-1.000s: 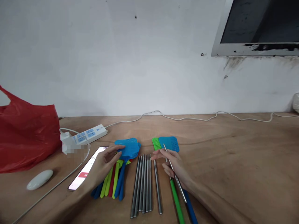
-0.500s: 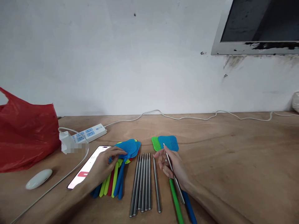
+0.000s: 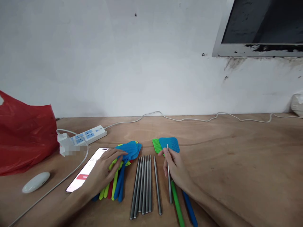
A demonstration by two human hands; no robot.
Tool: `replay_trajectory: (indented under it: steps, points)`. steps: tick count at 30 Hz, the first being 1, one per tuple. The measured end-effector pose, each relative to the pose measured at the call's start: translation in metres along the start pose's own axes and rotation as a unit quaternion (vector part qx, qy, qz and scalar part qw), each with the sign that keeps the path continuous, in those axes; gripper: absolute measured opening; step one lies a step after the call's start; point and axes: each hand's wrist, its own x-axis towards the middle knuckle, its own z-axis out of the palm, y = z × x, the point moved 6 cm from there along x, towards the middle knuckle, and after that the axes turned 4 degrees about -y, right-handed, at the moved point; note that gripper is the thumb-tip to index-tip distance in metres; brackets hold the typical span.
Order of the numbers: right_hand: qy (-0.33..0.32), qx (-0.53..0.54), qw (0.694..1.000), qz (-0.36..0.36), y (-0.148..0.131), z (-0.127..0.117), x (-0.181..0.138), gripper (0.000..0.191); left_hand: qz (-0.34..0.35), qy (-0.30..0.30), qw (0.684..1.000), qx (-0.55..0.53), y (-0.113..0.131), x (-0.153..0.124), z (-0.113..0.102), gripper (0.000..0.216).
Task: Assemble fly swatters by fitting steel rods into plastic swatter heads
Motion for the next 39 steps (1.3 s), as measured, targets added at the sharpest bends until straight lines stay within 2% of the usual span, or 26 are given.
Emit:
replay_trajectory:
  steps: [3,5,7,12,16,18,21,25,28,31,33,36,39]
  points:
    - [-0.001,-0.057,0.998,-0.007,0.004,0.001,-0.001,0.051,0.021,-0.015,1.0,-0.001,0.008,-0.002,0.001,0.024]
    - [0.013,-0.117,0.992,-0.035,0.006,-0.001,-0.002,0.058,0.045,-0.026,0.999,-0.004,0.014,-0.003,0.003,0.023]
    - [0.023,-0.192,0.978,-0.076,0.006,-0.001,-0.002,0.057,0.073,-0.038,0.997,-0.008,0.021,-0.005,0.005,0.022]
    - [-0.015,-0.338,0.931,-0.138,0.0,0.005,-0.005,0.02,0.108,-0.071,0.991,-0.023,0.031,-0.007,0.009,0.021]
    - [-0.031,-0.347,0.925,-0.15,-0.007,0.008,-0.007,0.016,0.104,-0.094,0.989,-0.036,0.034,-0.008,0.013,0.022]
    - [-0.003,-0.335,0.93,-0.151,-0.009,0.005,-0.006,0.02,0.104,-0.1,0.989,-0.038,0.034,-0.009,0.014,0.022]
    - [0.053,-0.292,0.946,-0.131,-0.006,-0.004,-0.003,0.034,0.104,-0.097,0.989,-0.039,0.033,-0.009,0.013,0.023]
    - [0.092,-0.24,0.961,-0.103,-0.002,-0.015,0.001,0.048,0.096,-0.096,0.99,-0.033,0.031,-0.01,0.012,0.023]
    - [0.115,-0.222,0.962,-0.11,-0.009,-0.021,-0.005,0.054,0.096,-0.107,0.989,-0.037,0.032,-0.01,0.014,0.023]
    - [0.148,-0.201,0.957,-0.149,-0.022,-0.026,-0.017,0.059,0.094,-0.112,0.988,-0.042,0.032,-0.009,0.016,0.023]
    - [0.14,-0.214,0.95,-0.178,-0.029,-0.024,-0.021,0.062,0.094,-0.112,0.988,-0.045,0.031,-0.009,0.017,0.023]
    - [0.09,-0.286,0.934,-0.194,-0.027,-0.016,-0.016,0.058,0.093,-0.113,0.988,-0.049,0.032,-0.01,0.015,0.022]
    - [0.044,-0.408,0.893,-0.183,-0.018,-0.009,-0.007,0.043,0.092,-0.114,0.988,-0.054,0.034,-0.01,0.014,0.022]
